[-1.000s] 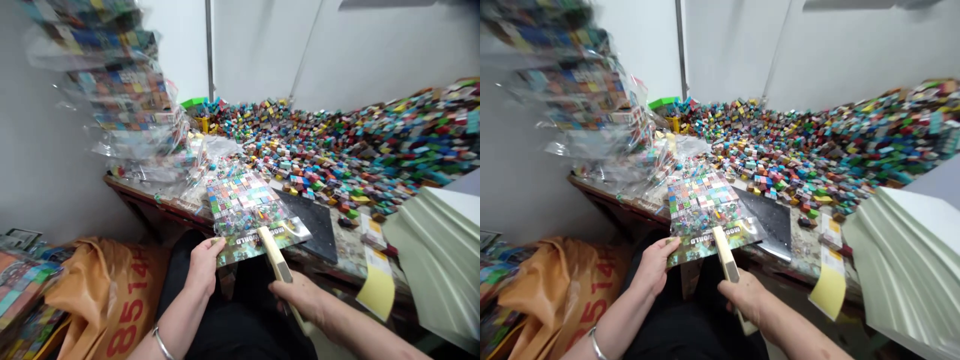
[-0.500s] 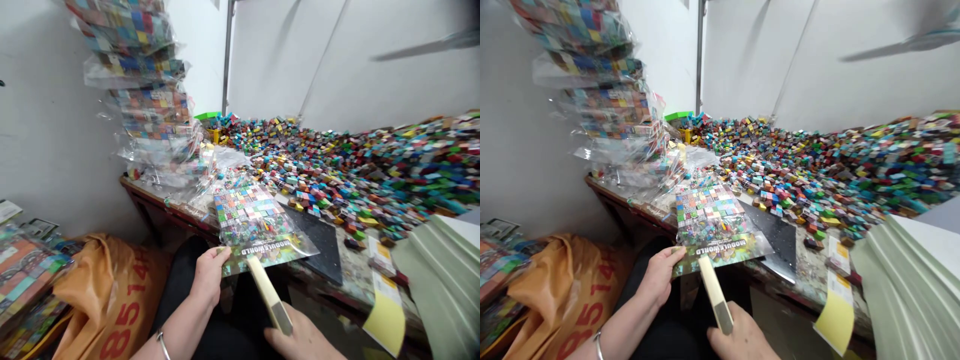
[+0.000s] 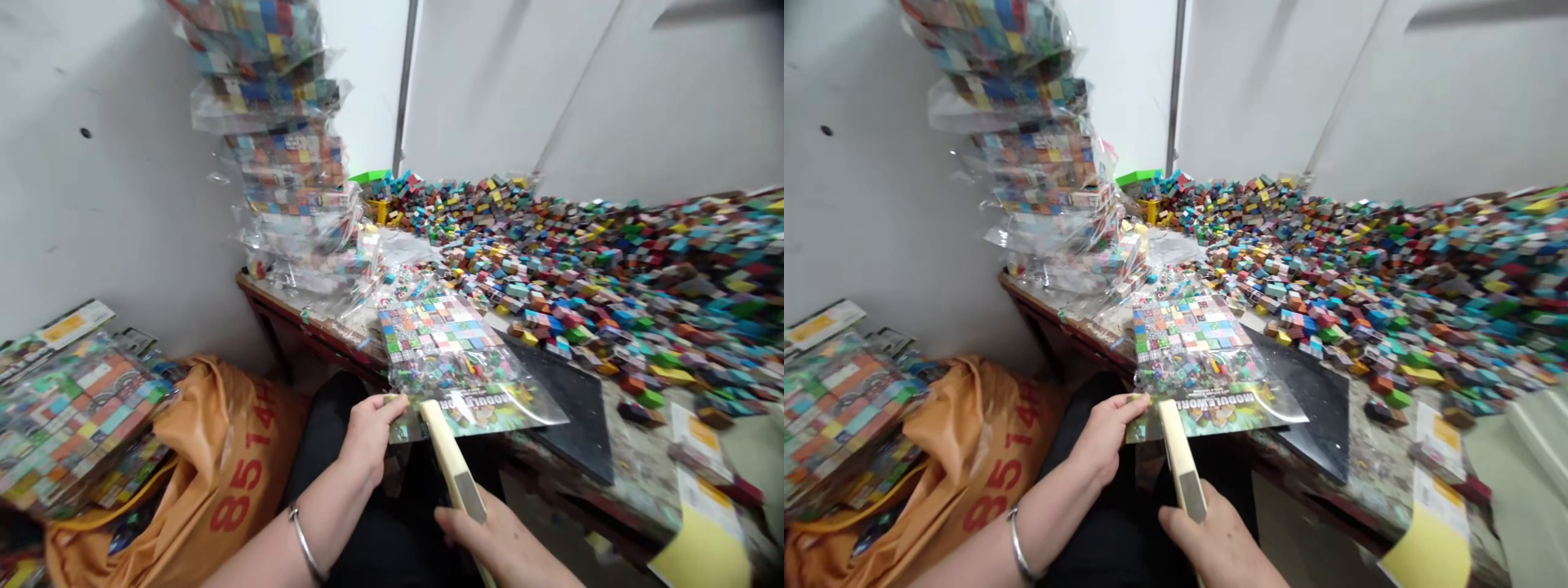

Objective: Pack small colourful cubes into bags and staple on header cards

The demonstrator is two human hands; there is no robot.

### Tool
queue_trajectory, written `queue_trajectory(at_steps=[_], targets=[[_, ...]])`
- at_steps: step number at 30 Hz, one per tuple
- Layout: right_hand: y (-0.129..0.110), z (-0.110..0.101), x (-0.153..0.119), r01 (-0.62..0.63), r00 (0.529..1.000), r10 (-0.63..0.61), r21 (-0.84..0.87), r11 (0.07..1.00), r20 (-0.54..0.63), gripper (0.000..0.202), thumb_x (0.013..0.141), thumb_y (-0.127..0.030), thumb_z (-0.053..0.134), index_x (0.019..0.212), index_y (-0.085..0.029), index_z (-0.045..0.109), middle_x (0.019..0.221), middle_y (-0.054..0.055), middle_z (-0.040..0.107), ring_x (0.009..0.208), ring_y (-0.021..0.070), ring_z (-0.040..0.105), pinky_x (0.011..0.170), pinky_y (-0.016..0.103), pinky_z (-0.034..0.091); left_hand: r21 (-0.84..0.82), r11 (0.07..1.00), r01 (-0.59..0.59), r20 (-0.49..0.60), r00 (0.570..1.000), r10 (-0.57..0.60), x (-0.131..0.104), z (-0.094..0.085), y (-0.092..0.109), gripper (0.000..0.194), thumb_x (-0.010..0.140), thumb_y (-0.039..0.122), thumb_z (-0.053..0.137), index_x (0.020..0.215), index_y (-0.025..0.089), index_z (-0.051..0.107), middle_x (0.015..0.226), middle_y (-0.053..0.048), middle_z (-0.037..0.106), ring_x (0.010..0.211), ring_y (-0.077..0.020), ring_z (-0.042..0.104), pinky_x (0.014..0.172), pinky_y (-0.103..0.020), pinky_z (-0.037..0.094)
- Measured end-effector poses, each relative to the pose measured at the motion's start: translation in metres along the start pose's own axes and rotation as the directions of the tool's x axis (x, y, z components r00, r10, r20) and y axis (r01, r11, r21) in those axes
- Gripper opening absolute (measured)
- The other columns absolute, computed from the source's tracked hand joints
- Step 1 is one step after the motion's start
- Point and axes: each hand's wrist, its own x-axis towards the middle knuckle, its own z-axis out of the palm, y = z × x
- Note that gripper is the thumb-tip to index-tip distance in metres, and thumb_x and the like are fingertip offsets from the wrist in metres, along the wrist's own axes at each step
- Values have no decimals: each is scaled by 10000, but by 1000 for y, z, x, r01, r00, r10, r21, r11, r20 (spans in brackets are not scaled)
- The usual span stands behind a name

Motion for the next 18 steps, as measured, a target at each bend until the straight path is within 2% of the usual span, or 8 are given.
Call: queue_trajectory(at_steps=[6, 13, 18], targets=[[-11, 7, 12, -118, 993, 118, 36, 992, 23, 208, 751, -371, 434, 680, -182, 481, 681, 15, 558, 655, 156, 491, 595, 254, 362, -12, 1000, 0, 45, 999, 0, 3, -3, 0, 276, 561, 336, 726, 677, 96, 656, 612, -48, 631, 521, -122, 543, 516, -234, 411], [-7, 17, 15, -6, 1000, 6, 9, 1000, 21, 207, 774, -359, 449, 814, -181, 549, 749, 15, 580, 708, 173, 504, 648, 262, 388, -1, 1000, -12, 58, 998, 12, 3, -3, 0, 256, 590, 337, 701, 675, 99, 658, 621, -44, 616, 536, -110, 516, 519, -223, 382], [-5, 16, 13, -73, 997, 73, -21, 997, 7, 311, 773, -474, 451, 751, -191, 576, 762, 40, 592, 754, 199, 522, 681, 267, 400, 14, 1000, -18, 118, 993, 16, 1, -8, 4, 248, 659, 362, 640, 659, 115, 653, 569, -6, 576, 497, -80, 464, 484, -200, 329]])
